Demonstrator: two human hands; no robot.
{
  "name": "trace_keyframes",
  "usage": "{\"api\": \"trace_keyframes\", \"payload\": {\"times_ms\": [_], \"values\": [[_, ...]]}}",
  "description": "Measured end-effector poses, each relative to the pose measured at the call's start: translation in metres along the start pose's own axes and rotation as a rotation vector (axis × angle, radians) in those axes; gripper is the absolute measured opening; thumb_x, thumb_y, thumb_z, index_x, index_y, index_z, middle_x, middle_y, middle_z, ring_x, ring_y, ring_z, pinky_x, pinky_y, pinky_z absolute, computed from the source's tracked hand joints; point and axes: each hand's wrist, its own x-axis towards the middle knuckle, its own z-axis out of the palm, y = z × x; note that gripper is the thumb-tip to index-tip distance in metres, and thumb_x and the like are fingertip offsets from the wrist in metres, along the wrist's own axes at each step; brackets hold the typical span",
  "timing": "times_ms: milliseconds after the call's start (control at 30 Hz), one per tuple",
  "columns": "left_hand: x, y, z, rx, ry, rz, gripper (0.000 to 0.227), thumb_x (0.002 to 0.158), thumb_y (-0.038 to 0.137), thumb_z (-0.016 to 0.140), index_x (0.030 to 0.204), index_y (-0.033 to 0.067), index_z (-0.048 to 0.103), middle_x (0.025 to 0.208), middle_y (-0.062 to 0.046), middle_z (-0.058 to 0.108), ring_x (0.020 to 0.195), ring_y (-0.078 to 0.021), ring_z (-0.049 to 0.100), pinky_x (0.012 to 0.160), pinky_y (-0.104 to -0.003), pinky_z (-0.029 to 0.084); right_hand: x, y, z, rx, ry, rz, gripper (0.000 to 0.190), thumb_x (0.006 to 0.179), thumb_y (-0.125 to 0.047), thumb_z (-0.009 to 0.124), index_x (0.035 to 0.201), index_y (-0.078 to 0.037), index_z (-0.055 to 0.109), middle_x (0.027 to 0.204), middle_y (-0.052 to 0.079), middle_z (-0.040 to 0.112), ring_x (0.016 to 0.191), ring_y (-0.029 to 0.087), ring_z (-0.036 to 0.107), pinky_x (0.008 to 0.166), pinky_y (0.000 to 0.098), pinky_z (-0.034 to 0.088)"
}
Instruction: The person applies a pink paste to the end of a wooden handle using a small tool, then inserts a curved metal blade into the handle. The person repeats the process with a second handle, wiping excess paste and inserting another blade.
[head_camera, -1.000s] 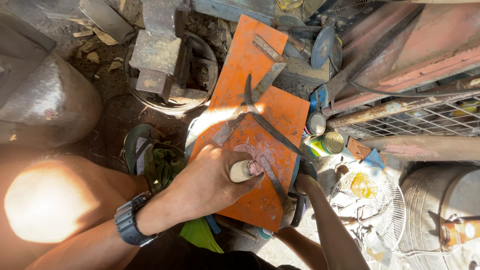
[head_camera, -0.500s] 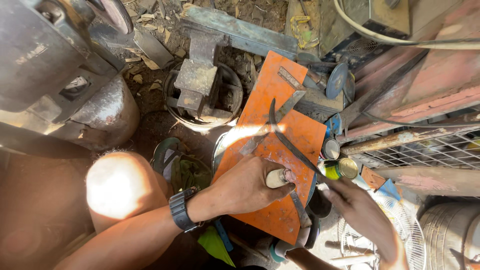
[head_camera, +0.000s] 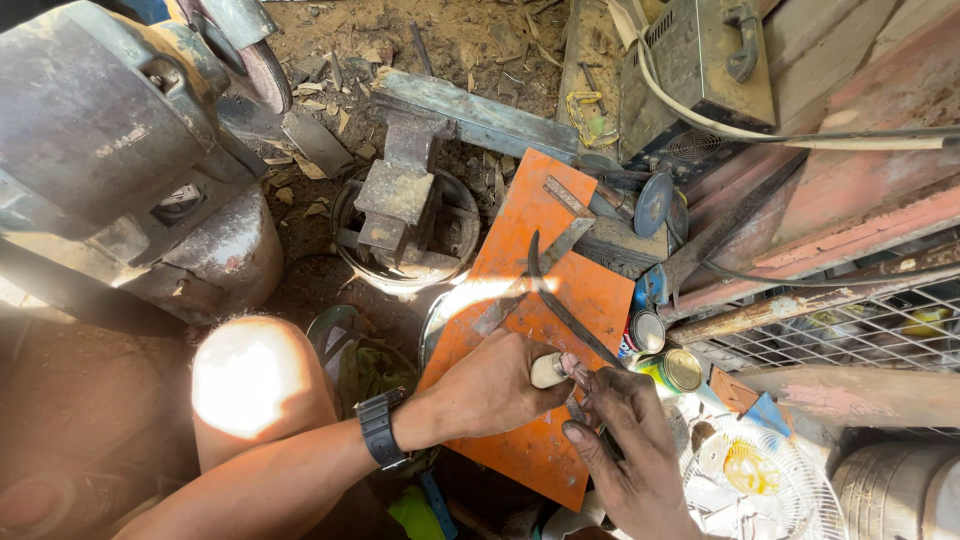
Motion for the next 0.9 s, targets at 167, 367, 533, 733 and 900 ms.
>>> {"api": "trace_keyframes", "payload": {"times_ms": [167, 367, 533, 733, 900], "values": [[-0.004, 0.0, 0.004, 0.167, -0.013, 0.08, 0.021, 0.091, 0.023, 0.066, 0.089, 0.0036, 0.074, 0.072, -0.019, 0.071, 0.065, -0.0365, 0.071, 0.065, -0.044, 0.057, 0.001, 0.006, 0.002, 0.039, 0.062, -0.158, 0.038, 0.094, -0.002, 0.07, 0.131, -0.005, 0.062, 0.12, 0.012, 0.057, 0.103, 0.018, 0.062, 0.081, 0.0289, 0.055], [-0.003, 0.001, -0.002, 0.116, 0.034, 0.196, 0.017, 0.087, 0.019, 0.067, 0.092, 0.0048, 0.075, 0.078, -0.019, 0.073, 0.072, -0.0364, 0.072, 0.068, -0.043, 0.058, -0.007, 0.007, -0.005, 0.032, 0.137, -0.076, 0.043, 0.089, 0.0, 0.072, 0.13, -0.009, 0.063, 0.116, 0.013, 0.054, 0.09, 0.014, 0.063, 0.072, 0.0271, 0.055], [0.0, 0.004, -0.004, 0.063, -0.024, -0.014, 0.021, 0.089, 0.021, 0.067, 0.088, 0.0012, 0.072, 0.074, -0.019, 0.071, 0.067, -0.0338, 0.073, 0.067, -0.041, 0.057, -0.009, 0.012, -0.012, 0.194, 0.067, 0.418, 0.047, 0.092, -0.009, 0.071, 0.138, -0.005, 0.065, 0.115, 0.013, 0.06, 0.064, 0.018, 0.054, 0.053, 0.0319, 0.05], [-0.002, 0.006, -0.002, 0.025, -0.056, 0.021, 0.021, 0.09, 0.021, 0.068, 0.088, 0.0005, 0.073, 0.076, -0.021, 0.071, 0.069, -0.0333, 0.072, 0.066, -0.04, 0.057, -0.009, 0.013, -0.004, 0.602, -0.141, 0.216, 0.06, 0.095, -0.013, 0.069, 0.149, 0.007, 0.05, 0.118, 0.012, 0.05, 0.096, 0.016, 0.056, 0.082, 0.0309, 0.057], [-0.003, 0.007, -0.004, -0.024, -0.077, 0.086, 0.02, 0.084, 0.015, 0.069, 0.1, 0.0041, 0.075, 0.079, -0.019, 0.073, 0.071, -0.0309, 0.074, 0.066, -0.04, 0.057, -0.008, -0.001, -0.01, 0.483, -0.108, 0.282, 0.055, 0.09, -0.005, 0.071, 0.143, 0.003, 0.057, 0.122, 0.014, 0.053, 0.091, 0.018, 0.06, 0.073, 0.0291, 0.056]]}}
